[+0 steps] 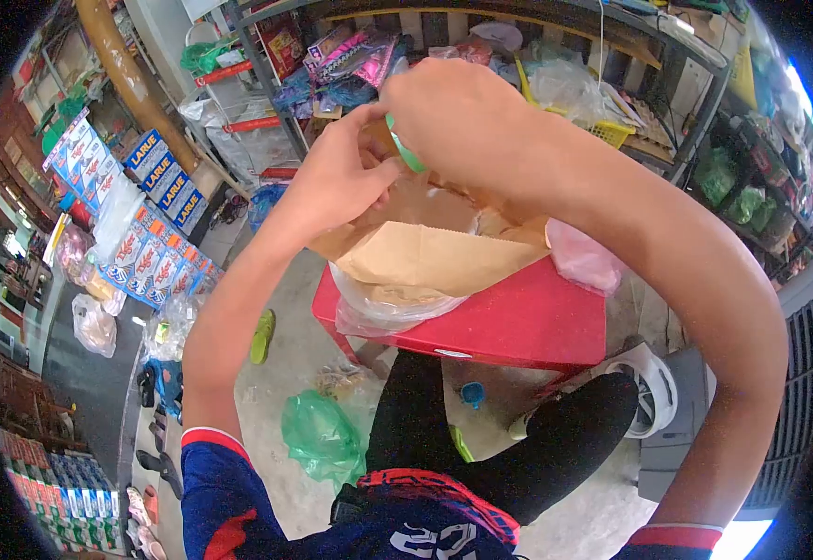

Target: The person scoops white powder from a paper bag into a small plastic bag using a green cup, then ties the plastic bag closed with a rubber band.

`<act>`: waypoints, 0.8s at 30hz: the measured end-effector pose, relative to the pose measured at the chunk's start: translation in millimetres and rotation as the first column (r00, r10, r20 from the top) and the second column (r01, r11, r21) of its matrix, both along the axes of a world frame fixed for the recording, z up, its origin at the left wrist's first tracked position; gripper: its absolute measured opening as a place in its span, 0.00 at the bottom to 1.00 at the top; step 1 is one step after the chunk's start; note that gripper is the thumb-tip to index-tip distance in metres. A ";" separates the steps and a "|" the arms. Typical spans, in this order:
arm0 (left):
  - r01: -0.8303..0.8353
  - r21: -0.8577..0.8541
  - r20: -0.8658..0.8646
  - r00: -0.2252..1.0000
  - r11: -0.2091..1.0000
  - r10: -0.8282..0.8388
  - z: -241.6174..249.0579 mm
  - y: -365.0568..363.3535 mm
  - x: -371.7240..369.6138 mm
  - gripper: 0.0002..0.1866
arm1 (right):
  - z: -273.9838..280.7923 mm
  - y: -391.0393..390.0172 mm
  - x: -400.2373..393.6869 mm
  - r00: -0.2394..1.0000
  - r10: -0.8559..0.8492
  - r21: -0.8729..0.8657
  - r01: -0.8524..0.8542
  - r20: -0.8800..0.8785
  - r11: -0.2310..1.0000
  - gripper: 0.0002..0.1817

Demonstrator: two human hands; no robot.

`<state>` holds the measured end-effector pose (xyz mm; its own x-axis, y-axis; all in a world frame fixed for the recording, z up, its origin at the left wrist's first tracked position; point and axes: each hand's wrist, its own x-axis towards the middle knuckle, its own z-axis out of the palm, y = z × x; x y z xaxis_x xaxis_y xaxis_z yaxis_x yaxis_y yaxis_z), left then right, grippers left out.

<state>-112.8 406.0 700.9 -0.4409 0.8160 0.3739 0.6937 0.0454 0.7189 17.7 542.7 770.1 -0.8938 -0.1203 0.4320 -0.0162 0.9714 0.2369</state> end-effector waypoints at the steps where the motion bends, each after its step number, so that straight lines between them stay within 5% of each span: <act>1: 0.006 0.010 -0.001 1.000 1.000 -0.006 -1.0 0.5 -0.7 0.35 | 0.5 -0.8 -0.8 1.000 -0.012 -0.002 0.012 0.010 1.000 0.11; 24: 0.019 0.076 -0.007 1.000 0.997 -0.018 -4.9 2.3 -1.1 0.36 | 10.3 -5.0 -8.3 1.000 0.011 0.139 -0.008 -0.016 0.990 0.09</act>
